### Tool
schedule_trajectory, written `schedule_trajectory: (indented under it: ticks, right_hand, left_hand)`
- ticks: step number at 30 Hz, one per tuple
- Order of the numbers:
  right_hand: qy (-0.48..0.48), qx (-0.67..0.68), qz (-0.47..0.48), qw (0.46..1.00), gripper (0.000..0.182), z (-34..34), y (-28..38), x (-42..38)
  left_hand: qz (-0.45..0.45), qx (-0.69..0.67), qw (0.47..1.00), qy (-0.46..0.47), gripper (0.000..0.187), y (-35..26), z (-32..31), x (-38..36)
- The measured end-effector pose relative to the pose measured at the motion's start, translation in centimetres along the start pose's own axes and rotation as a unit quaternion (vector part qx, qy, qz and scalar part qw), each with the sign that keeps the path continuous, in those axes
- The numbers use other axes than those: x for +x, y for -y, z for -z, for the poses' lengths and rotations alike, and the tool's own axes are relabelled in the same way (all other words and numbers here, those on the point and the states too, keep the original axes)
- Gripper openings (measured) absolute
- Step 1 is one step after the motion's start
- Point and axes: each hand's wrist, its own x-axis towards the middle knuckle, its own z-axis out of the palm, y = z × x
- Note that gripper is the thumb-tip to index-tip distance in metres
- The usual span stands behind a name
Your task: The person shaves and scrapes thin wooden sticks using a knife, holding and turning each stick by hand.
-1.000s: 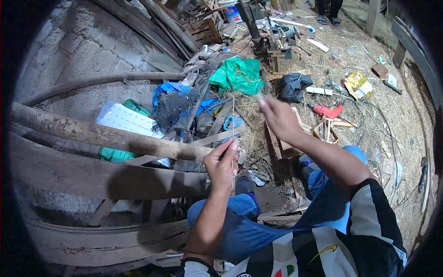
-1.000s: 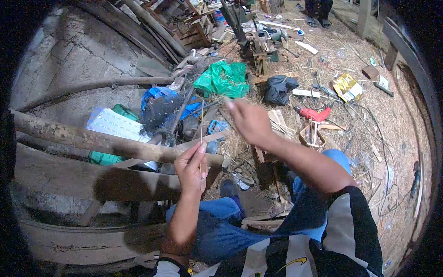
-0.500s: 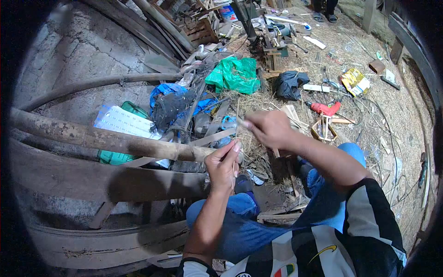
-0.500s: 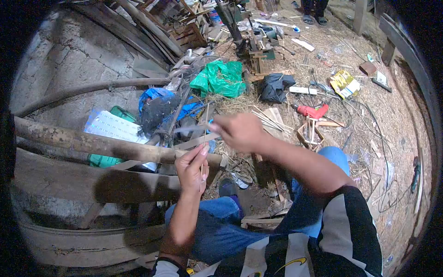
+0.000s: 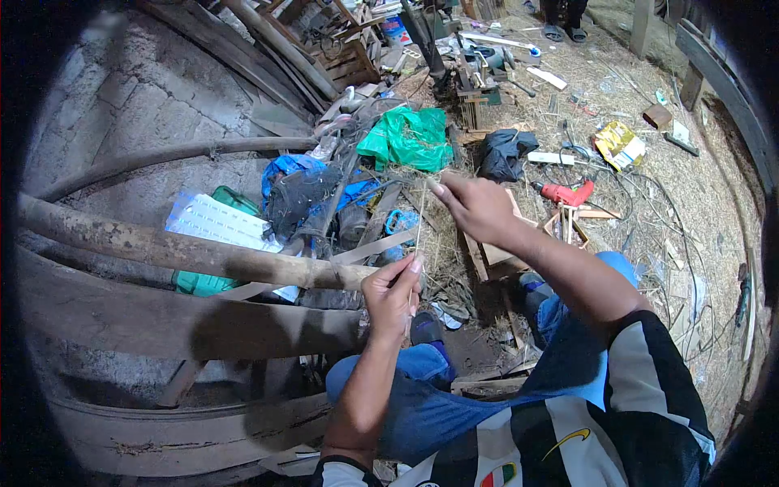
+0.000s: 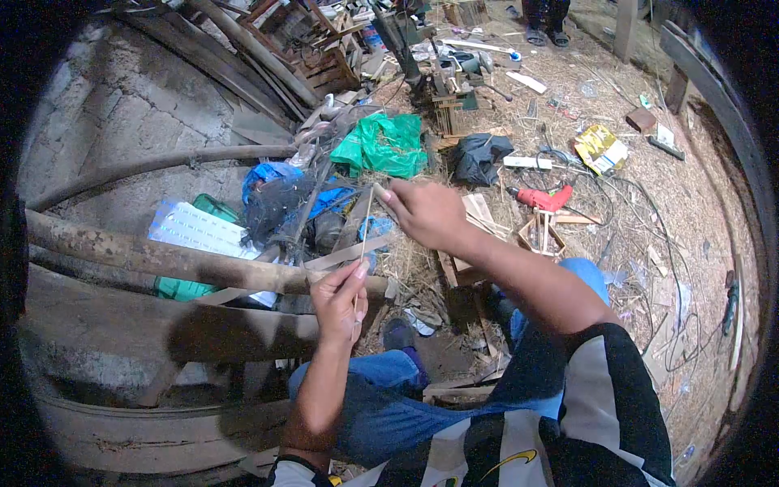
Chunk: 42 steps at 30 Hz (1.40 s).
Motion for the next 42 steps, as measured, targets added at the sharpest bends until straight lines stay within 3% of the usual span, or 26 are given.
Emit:
schedule_trajectory:
  ticks: [5,7,10,14,16,20,22,23,25,28,30,32,33,34,40,42]
  right_hand:
    - [-0.043,0.118,-0.03,0.992,0.042,-1.8,-0.7,-0.1]
    - [-0.036,0.246,-0.011,0.968,0.043,-1.9,-0.7,-0.2]
    - [-0.008,0.334,0.002,0.943,0.04,-1.8,0.2,-0.3]
    - [-0.02,0.385,-0.006,0.923,0.038,-2.2,0.6,-0.5]
    - [0.052,0.41,-0.051,0.909,0.04,-1.9,1.3,-1.0]
    - [0.068,0.299,-0.008,0.952,0.039,-0.7,1.6,-1.2]
    - [-0.021,0.209,0.045,0.977,0.036,-0.3,1.9,-1.5]
    - [-0.02,0.21,0.047,0.976,0.036,-0.2,2.0,-1.7]
    - [0.009,0.049,0.149,0.988,0.031,-0.2,2.5,-2.6]
    - [0.035,-0.012,0.194,0.98,0.026,-0.1,3.3,-3.8]
    - [0.042,-0.035,0.195,0.979,0.023,-0.3,3.0,-3.6]
    - [-0.025,-0.026,0.184,0.982,0.025,-0.6,1.6,-2.5]
    - [-0.005,-0.063,0.108,0.992,0.026,0.3,1.3,-1.4]
    - [-0.033,-0.065,0.113,0.991,0.029,1.0,0.7,-0.6]
    - [-0.021,0.001,0.067,0.998,0.036,0.6,2.3,-1.6]
    - [-0.028,0.043,-0.005,0.999,0.036,1.1,2.7,-1.5]
  left_hand:
    - [0.018,-0.027,0.999,0.017,0.031,-0.6,-0.6,-0.2]
    - [0.007,-0.014,0.999,0.035,0.034,-0.5,-0.5,-0.1]
    - [0.009,0.025,0.997,0.069,0.031,-0.3,-0.4,-0.1]
    - [0.018,0.038,0.996,0.075,0.032,-0.5,-0.9,-0.3]
    - [0.023,0.048,0.998,0.038,0.031,-0.7,-1.5,-0.1]
    - [-0.012,0.037,0.998,0.044,0.03,-0.4,-1.1,0.1]
    - [-0.008,-0.021,0.998,0.051,0.028,-0.8,-0.9,0.2]
    - [-0.01,-0.021,0.998,0.05,0.028,-0.7,-0.7,0.2]
    - [-0.031,-0.027,0.999,0.02,0.027,-0.5,-0.4,0.4]
    - [-0.022,-0.023,0.999,0.015,0.027,-0.9,0.0,0.3]
    - [-0.024,-0.021,0.999,0.015,0.027,-1.0,0.0,0.1]
    - [-0.027,-0.018,0.999,0.014,0.027,-1.4,0.1,-0.2]
    - [-0.021,-0.018,0.999,0.023,0.027,-1.5,0.2,-0.4]
    - [-0.016,-0.019,0.999,0.033,0.026,-1.6,0.2,-0.5]
    - [-0.015,-0.031,0.999,0.023,0.027,-2.3,-0.1,-0.5]
    - [-0.011,-0.037,0.999,0.021,0.027,-2.2,-0.1,-0.5]
